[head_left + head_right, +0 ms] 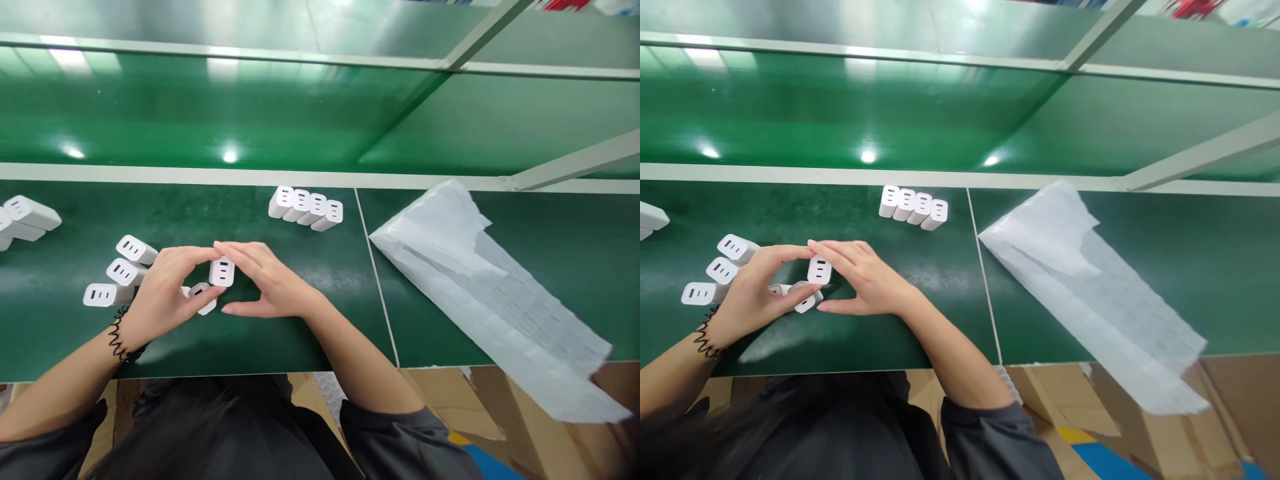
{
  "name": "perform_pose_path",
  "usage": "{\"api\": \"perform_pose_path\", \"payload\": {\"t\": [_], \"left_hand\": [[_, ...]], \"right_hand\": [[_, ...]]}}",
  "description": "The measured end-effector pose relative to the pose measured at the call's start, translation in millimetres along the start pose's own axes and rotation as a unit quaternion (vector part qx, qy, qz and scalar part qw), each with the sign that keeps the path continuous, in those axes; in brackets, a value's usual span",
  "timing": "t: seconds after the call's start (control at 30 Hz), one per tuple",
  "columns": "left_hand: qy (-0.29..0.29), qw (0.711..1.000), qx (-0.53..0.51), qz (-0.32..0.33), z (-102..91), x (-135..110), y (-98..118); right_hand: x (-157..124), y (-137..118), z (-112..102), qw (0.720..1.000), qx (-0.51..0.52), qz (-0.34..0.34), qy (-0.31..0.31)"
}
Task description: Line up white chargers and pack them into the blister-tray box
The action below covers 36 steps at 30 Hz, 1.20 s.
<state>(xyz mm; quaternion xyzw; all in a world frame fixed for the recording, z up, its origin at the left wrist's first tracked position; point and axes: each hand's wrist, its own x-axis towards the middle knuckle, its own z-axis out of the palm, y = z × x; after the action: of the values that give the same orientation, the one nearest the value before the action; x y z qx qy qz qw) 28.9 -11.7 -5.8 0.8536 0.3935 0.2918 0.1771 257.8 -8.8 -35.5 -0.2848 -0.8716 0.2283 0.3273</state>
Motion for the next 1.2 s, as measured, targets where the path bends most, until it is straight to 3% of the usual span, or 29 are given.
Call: {"api": "perform_pose_path", "payload": {"t": [0.1, 0.17, 0.23, 0.33, 0.43, 0.57, 0.73, 0.8, 1.03, 1.2], "left_hand": [[-0.016, 0.999, -0.020, -0.039, -2.0, 2.6, -5.5], [-0.023, 0.997, -0.029, -0.069, -1.3, 4.2, -9.8], [-0.025, 0.995, -0.033, -0.093, -0.6, 5.5, -14.1], [-0.031, 0.991, -0.052, -0.120, -1.5, 7.4, -18.9], [-0.056, 0.984, -0.071, -0.154, -4.2, 8.7, -20.5], [-0.081, 0.979, -0.093, -0.164, -4.5, 9.0, -21.1], [-0.075, 0.981, -0.116, -0.136, -1.8, 8.2, -24.3], [-0.075, 0.982, -0.120, -0.128, -1.6, 8.0, -25.6], [-0.045, 0.991, -0.120, -0.038, -0.2, 9.5, -25.2], [-0.020, 0.995, -0.094, 0.014, 0.3, 9.8, -24.0]], "right_hand": [[-5.4, 15.5, -28.5, 0.984, -0.128, 0.082, 0.089], [-11.4, 33.2, -41.6, 0.947, -0.215, 0.162, 0.172], [-16.1, 51.0, -46.2, 0.918, -0.264, 0.213, 0.206], [-15.5, 65.4, -40.5, 0.902, -0.297, 0.249, 0.187], [-7.5, 62.0, -29.5, 0.892, -0.341, 0.269, 0.129], [-0.3, 43.7, -18.8, 0.898, -0.359, 0.231, 0.110], [-1.2, 18.6, -3.0, 0.974, -0.210, 0.055, 0.065], [-1.5, 11.8, 5.3, 0.988, -0.146, 0.013, 0.052], [-1.1, 8.0, 17.1, 0.984, -0.126, -0.016, 0.125], [-1.6, 7.1, 14.2, 0.984, -0.118, -0.024, 0.134]]}}
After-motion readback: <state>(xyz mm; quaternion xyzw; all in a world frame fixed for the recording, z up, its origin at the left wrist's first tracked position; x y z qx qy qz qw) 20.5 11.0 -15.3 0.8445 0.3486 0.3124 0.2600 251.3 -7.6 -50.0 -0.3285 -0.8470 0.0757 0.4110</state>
